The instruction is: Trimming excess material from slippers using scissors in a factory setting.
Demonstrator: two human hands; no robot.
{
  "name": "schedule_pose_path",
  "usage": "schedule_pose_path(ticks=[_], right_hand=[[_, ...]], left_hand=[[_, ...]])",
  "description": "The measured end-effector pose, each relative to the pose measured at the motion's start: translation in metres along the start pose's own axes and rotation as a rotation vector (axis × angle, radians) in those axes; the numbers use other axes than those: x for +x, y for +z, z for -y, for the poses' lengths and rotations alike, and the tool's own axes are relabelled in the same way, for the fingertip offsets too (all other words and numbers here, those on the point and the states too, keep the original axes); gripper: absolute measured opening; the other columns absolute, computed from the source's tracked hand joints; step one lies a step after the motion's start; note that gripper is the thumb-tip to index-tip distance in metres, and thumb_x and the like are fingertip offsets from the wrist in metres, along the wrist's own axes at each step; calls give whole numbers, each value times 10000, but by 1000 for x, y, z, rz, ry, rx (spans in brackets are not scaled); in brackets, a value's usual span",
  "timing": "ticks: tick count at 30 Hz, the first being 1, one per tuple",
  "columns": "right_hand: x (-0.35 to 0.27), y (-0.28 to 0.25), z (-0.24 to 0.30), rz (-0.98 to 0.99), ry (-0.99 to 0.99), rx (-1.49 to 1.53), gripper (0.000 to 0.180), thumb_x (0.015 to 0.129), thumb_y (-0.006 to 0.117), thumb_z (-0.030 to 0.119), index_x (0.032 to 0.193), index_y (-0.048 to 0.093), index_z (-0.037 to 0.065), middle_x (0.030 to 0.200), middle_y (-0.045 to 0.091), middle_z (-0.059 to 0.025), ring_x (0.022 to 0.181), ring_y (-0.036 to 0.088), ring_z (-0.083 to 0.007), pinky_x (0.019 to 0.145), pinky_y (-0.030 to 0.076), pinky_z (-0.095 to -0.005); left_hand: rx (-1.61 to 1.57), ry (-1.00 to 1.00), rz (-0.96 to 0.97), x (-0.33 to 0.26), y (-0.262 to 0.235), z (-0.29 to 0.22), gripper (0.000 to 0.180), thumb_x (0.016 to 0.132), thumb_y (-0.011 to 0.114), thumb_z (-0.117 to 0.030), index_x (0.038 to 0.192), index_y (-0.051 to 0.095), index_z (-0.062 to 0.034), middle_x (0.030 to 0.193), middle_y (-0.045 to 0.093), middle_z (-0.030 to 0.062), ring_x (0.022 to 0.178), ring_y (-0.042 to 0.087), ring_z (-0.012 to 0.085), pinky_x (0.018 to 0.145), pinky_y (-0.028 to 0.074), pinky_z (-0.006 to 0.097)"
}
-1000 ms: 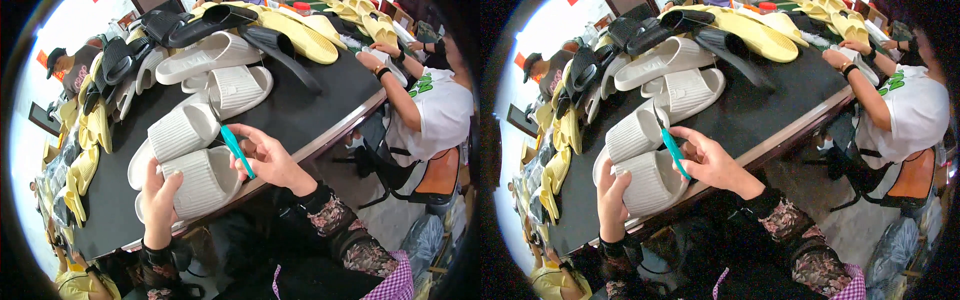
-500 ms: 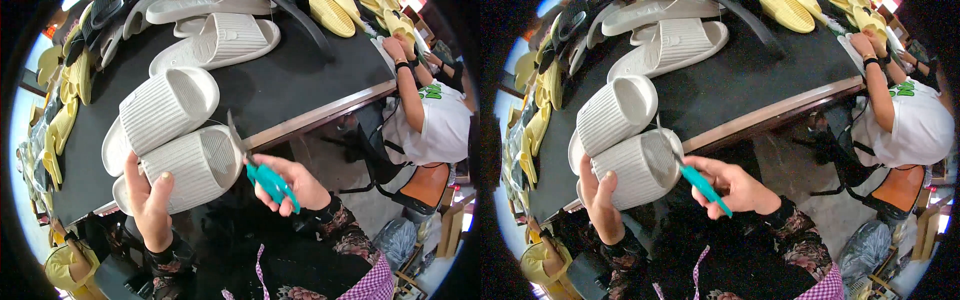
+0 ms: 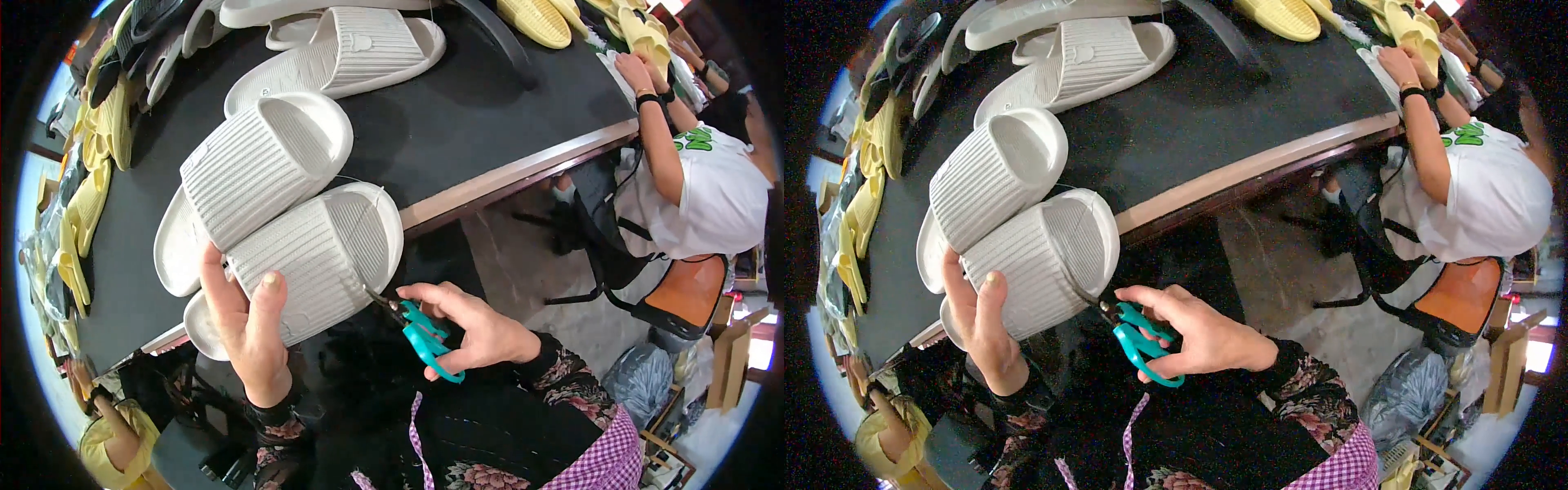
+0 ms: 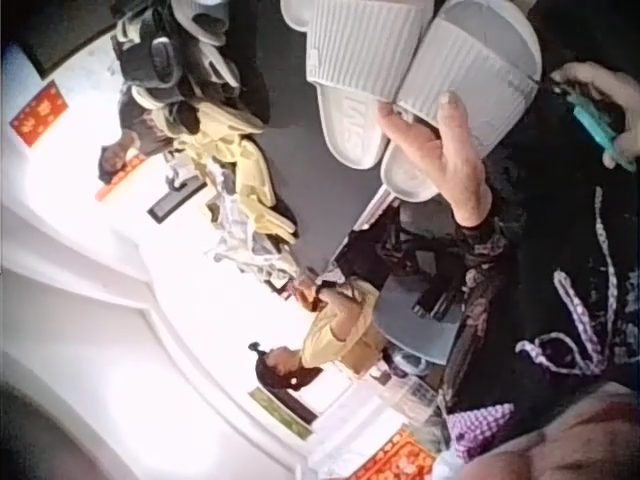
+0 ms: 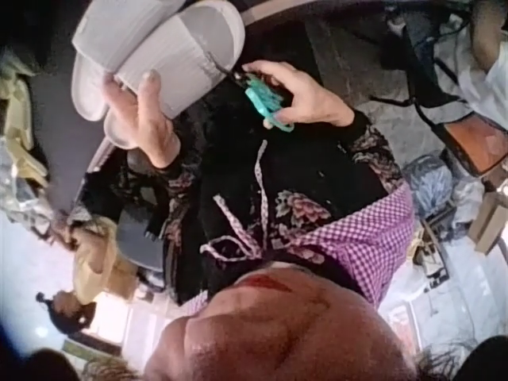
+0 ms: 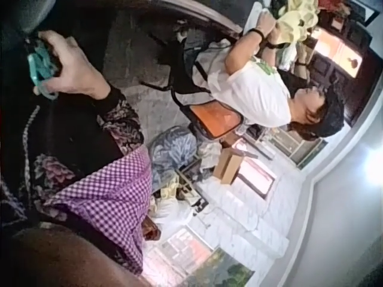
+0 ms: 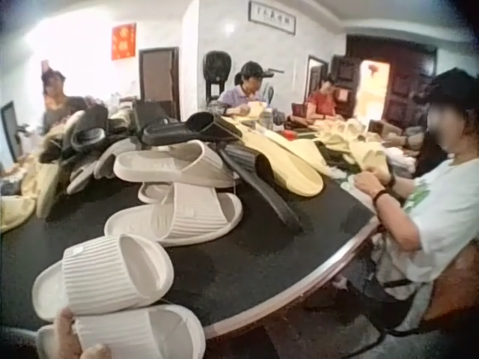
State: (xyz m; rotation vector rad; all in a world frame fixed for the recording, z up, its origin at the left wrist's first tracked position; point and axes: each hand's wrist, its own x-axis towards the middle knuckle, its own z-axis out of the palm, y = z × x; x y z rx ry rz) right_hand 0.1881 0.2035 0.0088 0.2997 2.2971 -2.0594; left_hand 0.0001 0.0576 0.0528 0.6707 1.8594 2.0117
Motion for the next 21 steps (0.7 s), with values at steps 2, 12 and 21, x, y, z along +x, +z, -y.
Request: schedule_pose_path(ticks=[2,12,21], right_hand=[[-2,4,-1,-24,-50,-84,867,609,812,258,1329,379,46,935,538,-105,922,487,-237,836,410,-342],[-11,10,-4,-96,-35,-107,792,639,779,279,1307,409,63,989,549,-127,910,499,-258,833,423,-348],[-6,15,-1,-210,-97,-239,711,643,757,282,1256,466,69,936,590,-113,840,520,-277,768,449,-362]], left_hand=[[26,37,-29,0,1,2,586,829,510,-36,1355,262,32,1246,471,159,1136,453,197,995,300,321],[118,-14,-55,-1,4,-4,570,830,471,-11,1358,258,24,1206,473,127,1017,463,136,867,358,251],[56,16,-30,-1,2,1,559,837,466,-12,1355,258,17,1168,485,108,913,448,91,780,362,212]])
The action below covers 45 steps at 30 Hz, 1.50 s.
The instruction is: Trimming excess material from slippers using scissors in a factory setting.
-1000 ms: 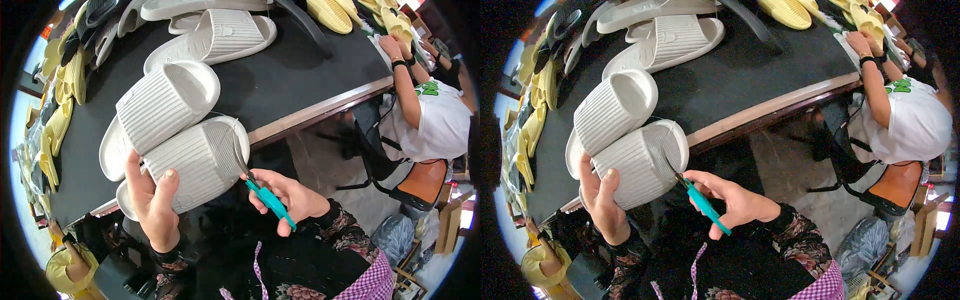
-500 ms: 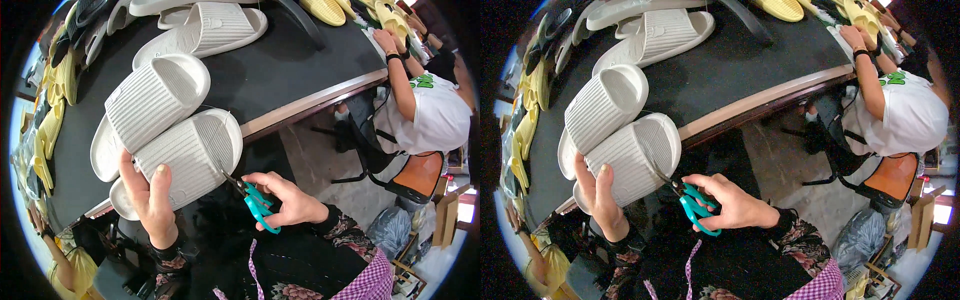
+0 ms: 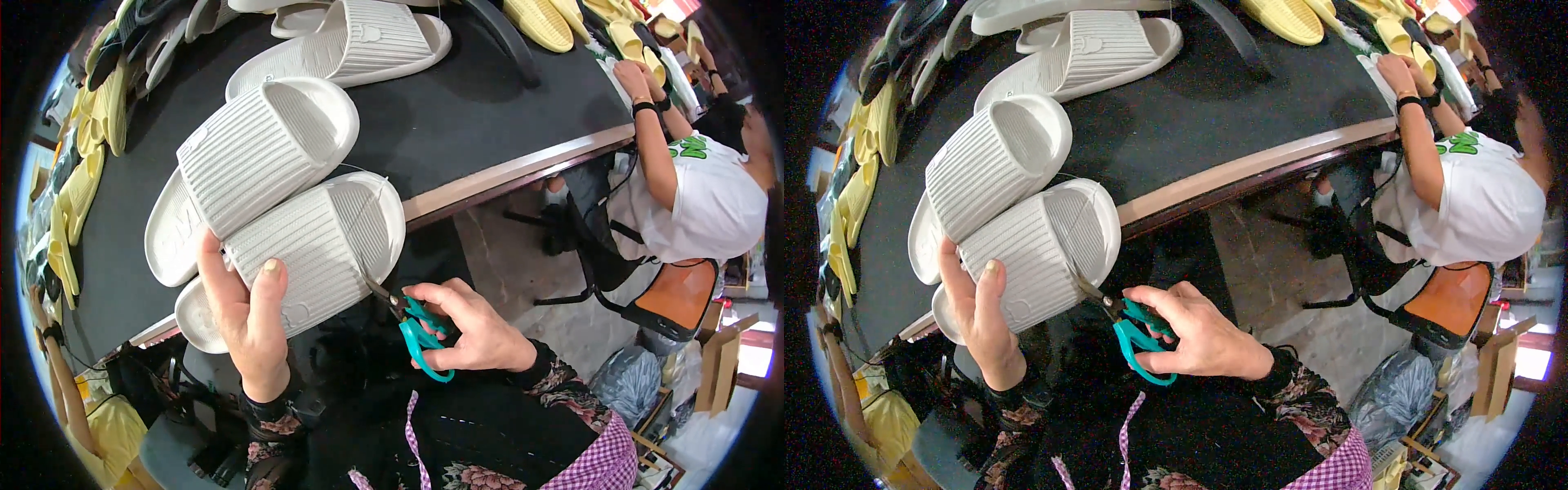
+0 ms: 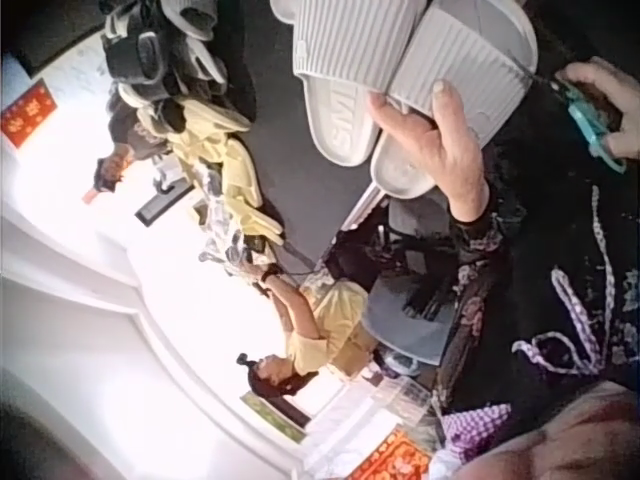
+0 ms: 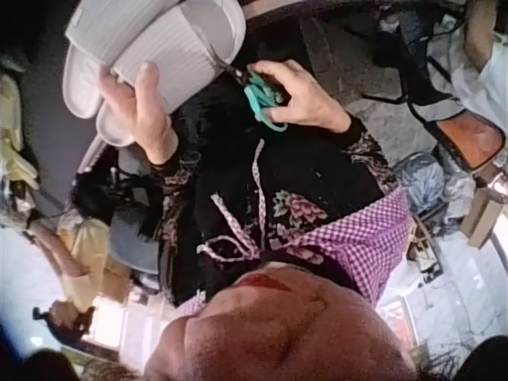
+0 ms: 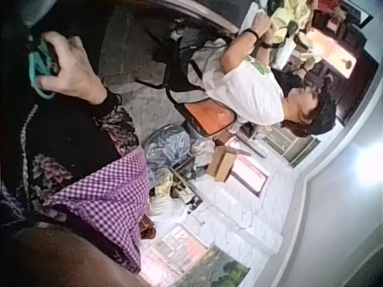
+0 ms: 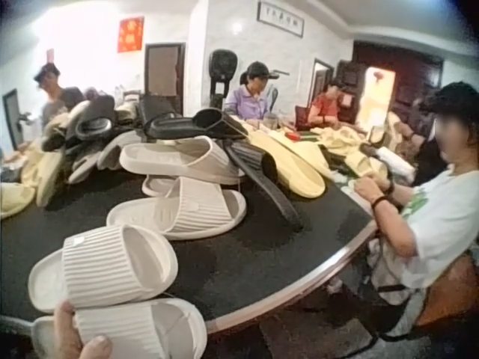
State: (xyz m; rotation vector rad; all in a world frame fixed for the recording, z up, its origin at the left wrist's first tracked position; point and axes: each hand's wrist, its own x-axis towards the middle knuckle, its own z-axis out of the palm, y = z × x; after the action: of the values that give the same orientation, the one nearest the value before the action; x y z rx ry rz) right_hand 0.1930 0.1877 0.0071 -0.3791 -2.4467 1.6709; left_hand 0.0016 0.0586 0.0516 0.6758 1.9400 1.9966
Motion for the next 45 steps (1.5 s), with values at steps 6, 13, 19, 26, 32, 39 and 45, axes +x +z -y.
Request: schedule_pose_path(ticks=[6,13,19,26,32,39,45], right_hand=[[7,-6,9,-40,-31,-127,679,621,767,222,1223,509,42,892,541,-113,802,541,-227,660,469,-323],[14,-3,8,-114,-119,-187,633,624,748,208,1187,531,16,839,593,-102,726,528,-230,628,460,-327],[17,-4,12,-134,-120,-246,617,609,756,178,1167,549,11,827,597,-88,714,526,-222,623,457,-332],[18,-3,15,-167,-101,-231,634,597,778,145,1177,550,29,885,596,-97,733,526,-231,645,461,-323],[22,-5,28,-117,25,-183,674,614,784,174,1221,513,66,953,563,-116,832,517,-248,720,460,-333],[24,-4,28,-174,4,-207,641,632,757,216,1201,499,71,901,592,-117,805,528,-282,760,434,-348],[28,-8,32,-184,-4,-230,559,663,724,257,1148,512,78,784,607,-104,722,527,-297,740,417,-361]], left_hand=[[3,8,8,-1,0,1,570,839,480,-28,1359,250,16,1194,470,101,937,444,99,800,360,216],[-37,51,23,1,-3,7,583,833,480,-22,1363,240,24,1267,441,141,1143,421,174,988,293,305],[-23,64,26,1,-3,7,587,829,487,-22,1360,242,27,1271,440,152,1153,421,186,1004,282,317],[7,69,30,-1,-5,8,588,824,505,-34,1351,250,25,1245,450,147,1111,443,176,957,328,302],[7,84,29,-2,-6,7,605,822,514,-34,1356,234,24,1188,474,131,1033,464,148,875,373,272],[-19,49,14,-4,-4,6,635,809,527,-38,1363,221,23,1183,479,137,1023,472,154,869,377,275],[0,29,-24,-5,0,5,640,711,476,-33,1327,313,33,1259,442,157,1174,416,232,1032,257,345]])
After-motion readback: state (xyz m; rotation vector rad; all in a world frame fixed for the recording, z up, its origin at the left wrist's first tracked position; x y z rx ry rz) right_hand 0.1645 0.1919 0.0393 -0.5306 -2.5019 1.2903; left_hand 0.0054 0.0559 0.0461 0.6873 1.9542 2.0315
